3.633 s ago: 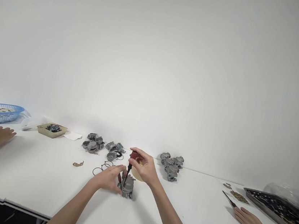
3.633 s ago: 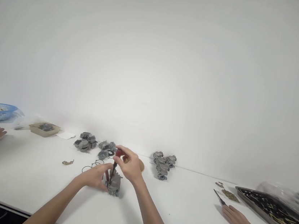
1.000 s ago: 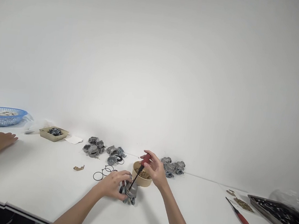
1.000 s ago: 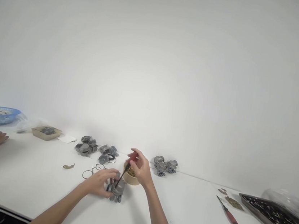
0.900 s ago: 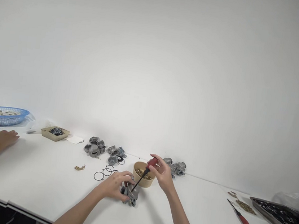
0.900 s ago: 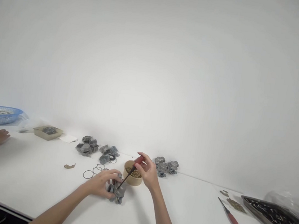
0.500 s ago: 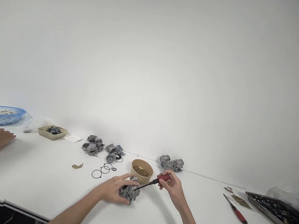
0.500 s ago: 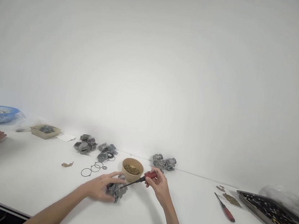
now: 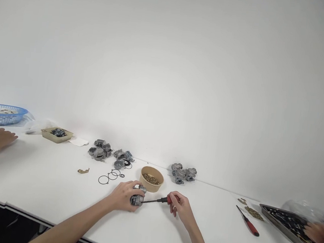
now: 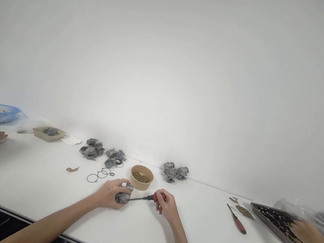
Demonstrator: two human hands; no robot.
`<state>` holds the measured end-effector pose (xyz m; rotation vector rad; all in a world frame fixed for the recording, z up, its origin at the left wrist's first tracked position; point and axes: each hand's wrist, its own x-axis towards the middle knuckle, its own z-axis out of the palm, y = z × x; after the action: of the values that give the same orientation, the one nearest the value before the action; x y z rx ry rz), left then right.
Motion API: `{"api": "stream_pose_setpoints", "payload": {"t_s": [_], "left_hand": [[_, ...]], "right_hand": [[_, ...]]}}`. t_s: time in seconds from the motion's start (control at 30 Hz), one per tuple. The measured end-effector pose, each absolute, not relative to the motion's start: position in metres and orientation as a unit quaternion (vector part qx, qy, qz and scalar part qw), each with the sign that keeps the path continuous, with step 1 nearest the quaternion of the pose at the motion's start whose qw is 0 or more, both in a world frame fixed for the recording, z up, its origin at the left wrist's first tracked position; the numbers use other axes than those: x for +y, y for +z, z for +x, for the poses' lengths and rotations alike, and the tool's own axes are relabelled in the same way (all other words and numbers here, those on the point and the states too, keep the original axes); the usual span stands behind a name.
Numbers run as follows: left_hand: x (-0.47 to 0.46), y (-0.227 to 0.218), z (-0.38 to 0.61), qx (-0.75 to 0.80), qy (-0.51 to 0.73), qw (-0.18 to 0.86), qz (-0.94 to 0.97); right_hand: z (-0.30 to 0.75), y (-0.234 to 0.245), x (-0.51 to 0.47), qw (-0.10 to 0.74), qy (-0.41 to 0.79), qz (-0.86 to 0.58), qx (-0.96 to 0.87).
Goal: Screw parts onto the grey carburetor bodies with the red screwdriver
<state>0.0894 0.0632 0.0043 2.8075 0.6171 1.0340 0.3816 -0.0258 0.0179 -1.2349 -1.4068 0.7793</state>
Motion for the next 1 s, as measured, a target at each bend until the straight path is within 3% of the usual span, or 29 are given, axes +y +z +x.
{"api": "stream_pose_setpoints", "payload": {"t_s": [0.13,0.37,1.0], "left_hand": [[0.072,0.011,0.077,0.203,0.338,0.009,0.919],[0.08,0.012,0.069,0.194,0.339,0.067,0.918],[0.079,0.011,0.068,0.209,0.343,0.099,0.91]], "right_hand": [[0.37,0.01,-0.023,0.506,0.376,-0.489,-0.603],[0.36,0.0,-0.021,0.477,0.41,-0.518,-0.58],[0.353,0.005,-0.029,0.523,0.405,-0.486,-0.572]]}}
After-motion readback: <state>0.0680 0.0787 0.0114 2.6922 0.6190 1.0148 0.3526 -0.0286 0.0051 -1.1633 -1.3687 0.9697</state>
